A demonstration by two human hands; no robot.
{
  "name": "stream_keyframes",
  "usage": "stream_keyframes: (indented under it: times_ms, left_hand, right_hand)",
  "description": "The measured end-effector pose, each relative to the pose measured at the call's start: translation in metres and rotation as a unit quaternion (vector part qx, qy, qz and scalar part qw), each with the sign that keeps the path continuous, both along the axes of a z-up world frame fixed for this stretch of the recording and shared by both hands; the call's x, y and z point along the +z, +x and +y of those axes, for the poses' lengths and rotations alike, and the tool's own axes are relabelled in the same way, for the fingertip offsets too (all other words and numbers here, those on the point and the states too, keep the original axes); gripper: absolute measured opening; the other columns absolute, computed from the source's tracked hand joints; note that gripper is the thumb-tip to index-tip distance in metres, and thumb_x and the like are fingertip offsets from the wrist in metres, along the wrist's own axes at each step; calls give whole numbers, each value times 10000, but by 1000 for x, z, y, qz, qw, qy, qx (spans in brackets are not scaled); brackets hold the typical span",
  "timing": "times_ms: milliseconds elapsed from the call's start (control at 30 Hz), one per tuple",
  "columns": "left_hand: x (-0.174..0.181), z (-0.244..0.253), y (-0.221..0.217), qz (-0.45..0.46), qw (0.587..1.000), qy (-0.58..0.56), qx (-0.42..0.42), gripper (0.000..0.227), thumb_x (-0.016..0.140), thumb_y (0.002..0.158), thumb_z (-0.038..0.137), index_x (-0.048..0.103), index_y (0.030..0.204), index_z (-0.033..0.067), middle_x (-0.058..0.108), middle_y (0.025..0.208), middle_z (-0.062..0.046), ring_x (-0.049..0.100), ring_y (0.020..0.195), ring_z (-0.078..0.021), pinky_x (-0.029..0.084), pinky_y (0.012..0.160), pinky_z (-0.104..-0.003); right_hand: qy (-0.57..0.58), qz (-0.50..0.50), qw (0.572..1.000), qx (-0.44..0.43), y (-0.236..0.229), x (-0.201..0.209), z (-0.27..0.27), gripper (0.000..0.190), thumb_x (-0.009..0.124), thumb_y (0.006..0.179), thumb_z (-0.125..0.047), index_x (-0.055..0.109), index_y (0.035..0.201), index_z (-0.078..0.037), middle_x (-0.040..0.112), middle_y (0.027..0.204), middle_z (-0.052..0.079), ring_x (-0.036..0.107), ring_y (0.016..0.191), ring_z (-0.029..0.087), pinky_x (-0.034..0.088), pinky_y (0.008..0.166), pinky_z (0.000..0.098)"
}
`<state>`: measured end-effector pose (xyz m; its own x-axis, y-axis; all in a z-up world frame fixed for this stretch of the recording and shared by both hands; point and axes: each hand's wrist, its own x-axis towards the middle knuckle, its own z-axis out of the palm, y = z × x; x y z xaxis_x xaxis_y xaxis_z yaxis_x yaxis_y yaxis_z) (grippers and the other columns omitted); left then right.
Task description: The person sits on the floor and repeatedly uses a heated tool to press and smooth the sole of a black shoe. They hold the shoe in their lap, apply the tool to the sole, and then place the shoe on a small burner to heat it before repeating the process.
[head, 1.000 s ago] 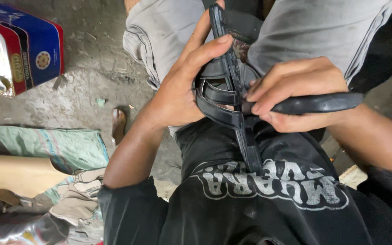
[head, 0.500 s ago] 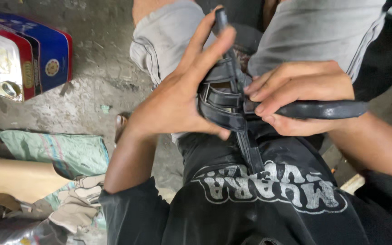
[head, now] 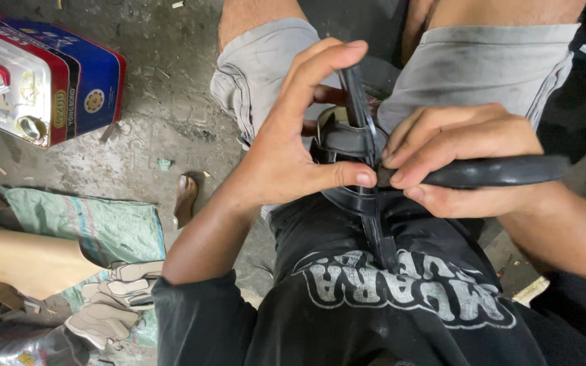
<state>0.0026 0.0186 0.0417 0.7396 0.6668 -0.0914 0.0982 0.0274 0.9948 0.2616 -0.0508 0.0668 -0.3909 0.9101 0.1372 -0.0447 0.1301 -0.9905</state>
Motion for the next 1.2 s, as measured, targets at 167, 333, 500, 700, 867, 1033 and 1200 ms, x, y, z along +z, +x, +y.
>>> stream_keyframes:
  times_ms: [167,333,500,700,867,1033,1200]
  left_hand:
    - [7,3,-1,-2,997,75,-22,958,948,901,411,307,1589,225,316,1583,-32,466,1384,-206,542,1100,-330]
    - [20,9,-5,-1,999,-6,-50,809,860,975,367,354,1582,195,353,1577,-73,552,1298,-198,592,1061,-321]
    - [19,5,1,-11,997,60,-38,772,888,1007,348,381,1571,206,387,1543,-43,544,1308,-171,564,1071,-306]
    - [13,13,4,-39,997,54,-31,769,869,997,321,371,1564,170,365,1564,-38,494,1375,-159,527,1116,-297]
    - [-5,26,16,-84,993,78,-11,689,857,1067,232,383,1561,162,338,1588,-7,432,1434,-130,438,1198,-298]
    - [-18,23,24,-95,995,19,-3,671,864,1041,214,434,1550,140,343,1581,-28,435,1421,-143,446,1178,-309]
    - [-15,16,23,-70,997,-35,-25,604,838,1026,217,504,1520,117,348,1612,-57,410,1481,-192,540,1156,-328]
  right_hand:
    - [48,-55,996,43,9,11,9,119,770,805,-32,735,919,-31,725,928,132,771,934,270,631,804,314]
    - [11,-64,997,-38,10,0,-5,135,793,800,-48,739,924,-47,746,957,150,771,809,189,598,691,239]
    - [9,-58,998,-17,8,6,-1,151,790,788,-55,741,931,-43,735,948,141,770,863,199,613,757,259]
    - [70,-108,991,27,22,32,22,148,759,773,-34,717,914,-16,720,959,179,764,938,267,629,848,333]
    - [46,-76,994,-62,26,15,25,148,761,779,-39,707,914,-10,715,976,186,746,883,224,594,752,267]
    - [26,-72,994,-84,32,-9,15,136,750,788,-17,707,914,9,713,951,195,740,871,246,590,765,288]
    - [39,-59,995,-76,31,-22,8,143,773,791,-23,717,919,7,718,930,179,748,854,243,600,757,293]
